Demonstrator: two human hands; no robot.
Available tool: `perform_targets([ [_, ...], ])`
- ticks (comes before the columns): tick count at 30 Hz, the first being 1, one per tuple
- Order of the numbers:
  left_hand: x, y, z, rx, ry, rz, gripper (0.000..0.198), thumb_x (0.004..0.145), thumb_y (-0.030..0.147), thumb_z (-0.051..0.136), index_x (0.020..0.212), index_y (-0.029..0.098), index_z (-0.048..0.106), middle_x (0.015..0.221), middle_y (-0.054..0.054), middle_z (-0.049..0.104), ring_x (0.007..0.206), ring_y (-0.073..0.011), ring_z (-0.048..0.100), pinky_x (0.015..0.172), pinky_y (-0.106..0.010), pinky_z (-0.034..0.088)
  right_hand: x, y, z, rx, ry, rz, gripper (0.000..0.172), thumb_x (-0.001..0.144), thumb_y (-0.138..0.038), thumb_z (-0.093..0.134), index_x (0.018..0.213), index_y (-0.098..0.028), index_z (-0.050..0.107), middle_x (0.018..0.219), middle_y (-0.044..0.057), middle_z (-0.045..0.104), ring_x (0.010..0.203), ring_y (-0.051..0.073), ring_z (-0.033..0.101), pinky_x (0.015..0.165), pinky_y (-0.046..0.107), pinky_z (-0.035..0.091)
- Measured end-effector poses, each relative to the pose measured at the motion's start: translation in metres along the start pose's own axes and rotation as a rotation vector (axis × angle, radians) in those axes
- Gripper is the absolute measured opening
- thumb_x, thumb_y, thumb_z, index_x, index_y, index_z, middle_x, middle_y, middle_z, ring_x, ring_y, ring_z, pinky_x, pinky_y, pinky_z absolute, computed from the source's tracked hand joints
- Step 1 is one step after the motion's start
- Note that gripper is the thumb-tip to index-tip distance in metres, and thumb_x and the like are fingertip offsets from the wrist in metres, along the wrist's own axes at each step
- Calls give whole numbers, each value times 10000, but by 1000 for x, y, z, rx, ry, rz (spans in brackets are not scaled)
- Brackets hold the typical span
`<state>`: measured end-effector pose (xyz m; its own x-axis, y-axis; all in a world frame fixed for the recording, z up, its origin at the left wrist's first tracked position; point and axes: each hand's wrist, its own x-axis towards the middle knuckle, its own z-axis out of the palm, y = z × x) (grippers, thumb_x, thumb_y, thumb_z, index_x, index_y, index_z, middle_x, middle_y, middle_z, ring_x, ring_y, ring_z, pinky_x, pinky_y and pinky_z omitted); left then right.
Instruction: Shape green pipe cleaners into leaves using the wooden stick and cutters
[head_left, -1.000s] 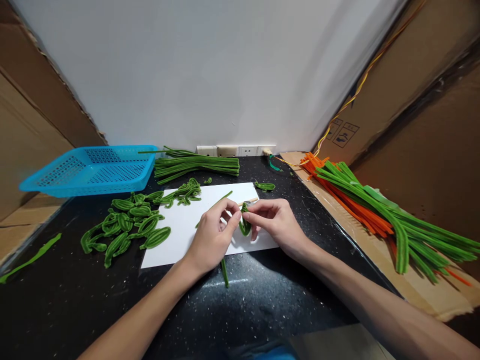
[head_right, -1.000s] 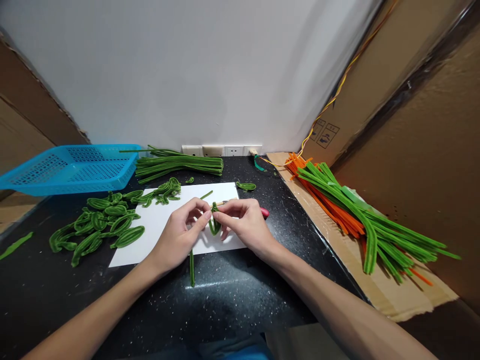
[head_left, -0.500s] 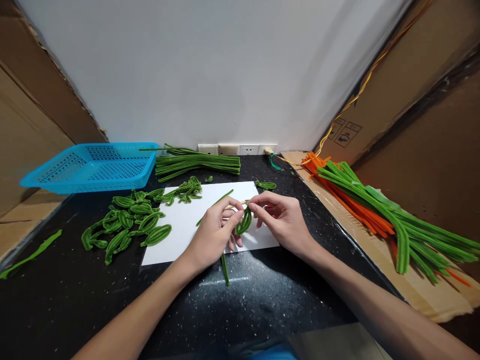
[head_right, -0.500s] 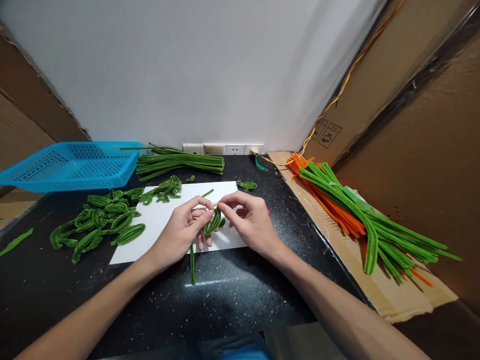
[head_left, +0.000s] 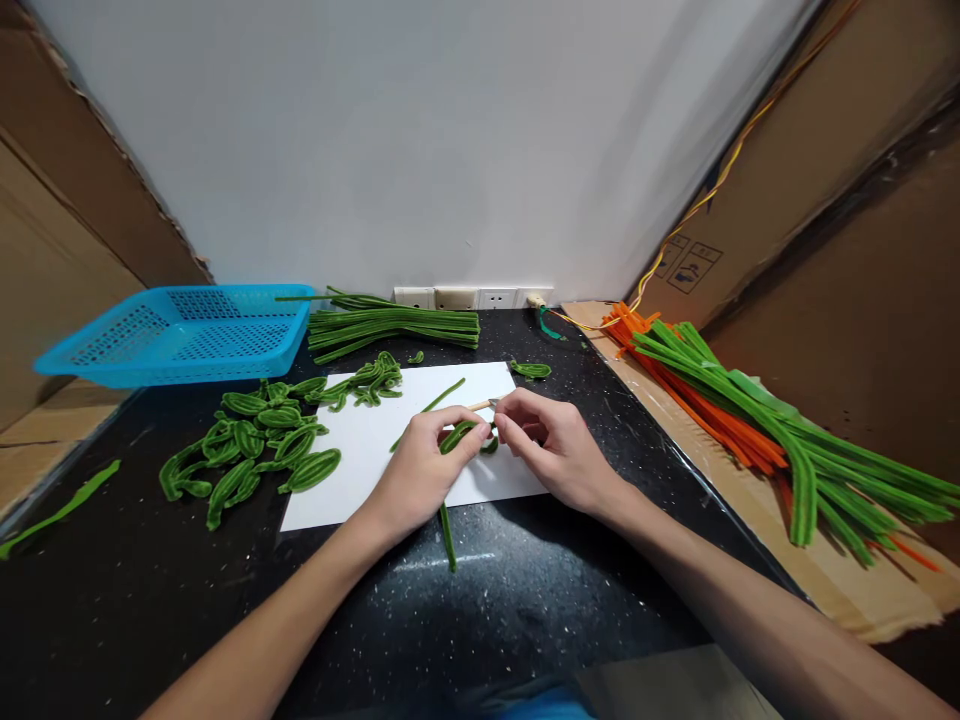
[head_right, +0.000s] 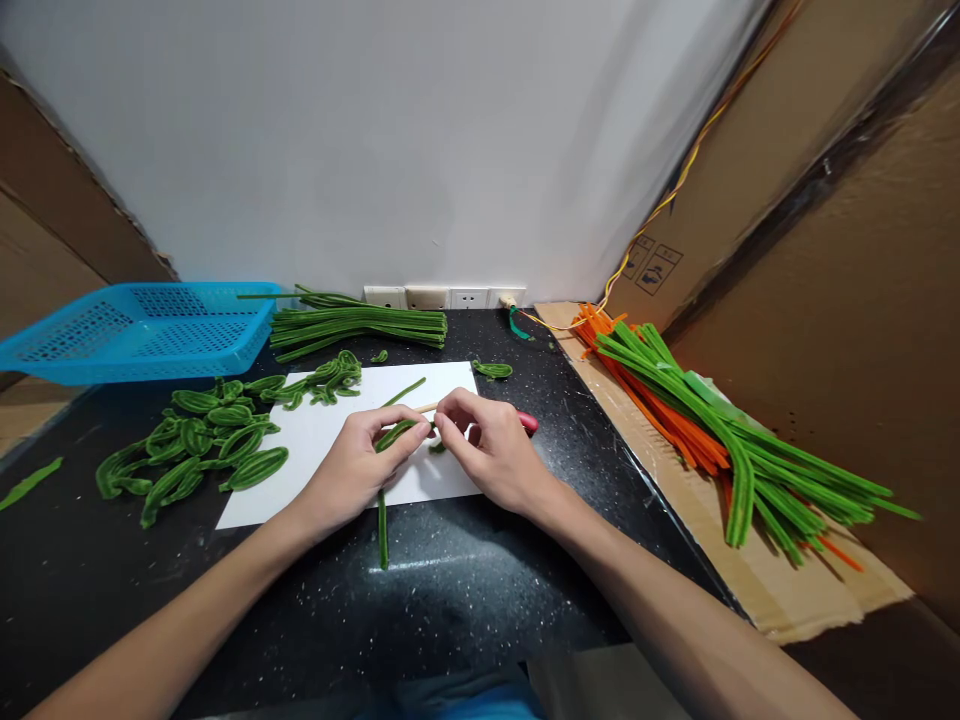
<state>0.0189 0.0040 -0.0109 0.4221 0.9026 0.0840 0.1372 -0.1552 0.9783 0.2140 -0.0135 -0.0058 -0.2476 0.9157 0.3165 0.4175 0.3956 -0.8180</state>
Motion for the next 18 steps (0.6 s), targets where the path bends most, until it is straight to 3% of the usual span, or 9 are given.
perform_targets([
  [5, -1, 1, 0, -16, -11, -77, 306, 958, 429, 658, 1052, 159, 764, 582, 2, 654, 404, -119, 521, 407, -239, 455, 0, -2, 1, -1, -28, -5, 340, 1054, -395, 554, 782, -197, 603, 692, -14, 581, 618, 128, 485, 593, 270, 375],
  [9, -1, 3, 1, -8, 37, -71, 334, 931, 434, 691, 1048, 134, 779, 581, -26, 687, 416, -133, 568, 396, -236, 487, -1, -1, 2, -7, -28, -19, 305, 1050, -377, 564, 812, -194, 620, 699, -17, 591, 623, 127, 496, 609, 270, 378],
  [13, 1, 2, 0, -161, -18, -97, 341, 928, 460, 696, 987, 128, 744, 641, -33, 684, 420, -120, 586, 371, -209, 449, -3, -1, 2, -22, -1, -56, 262, 1049, -335, 556, 834, -196, 610, 702, -24, 584, 606, 119, 491, 604, 269, 379],
  [18, 1, 7, -1, -475, -166, -308, 395, 960, 525, 613, 882, 140, 661, 664, 11, 571, 406, -62, 501, 343, -156, 326, -5, -1, 2, -104, 17, -152, 208, 1048, -276, 525, 874, -197, 607, 730, -12, 588, 610, 122, 490, 607, 272, 390],
])
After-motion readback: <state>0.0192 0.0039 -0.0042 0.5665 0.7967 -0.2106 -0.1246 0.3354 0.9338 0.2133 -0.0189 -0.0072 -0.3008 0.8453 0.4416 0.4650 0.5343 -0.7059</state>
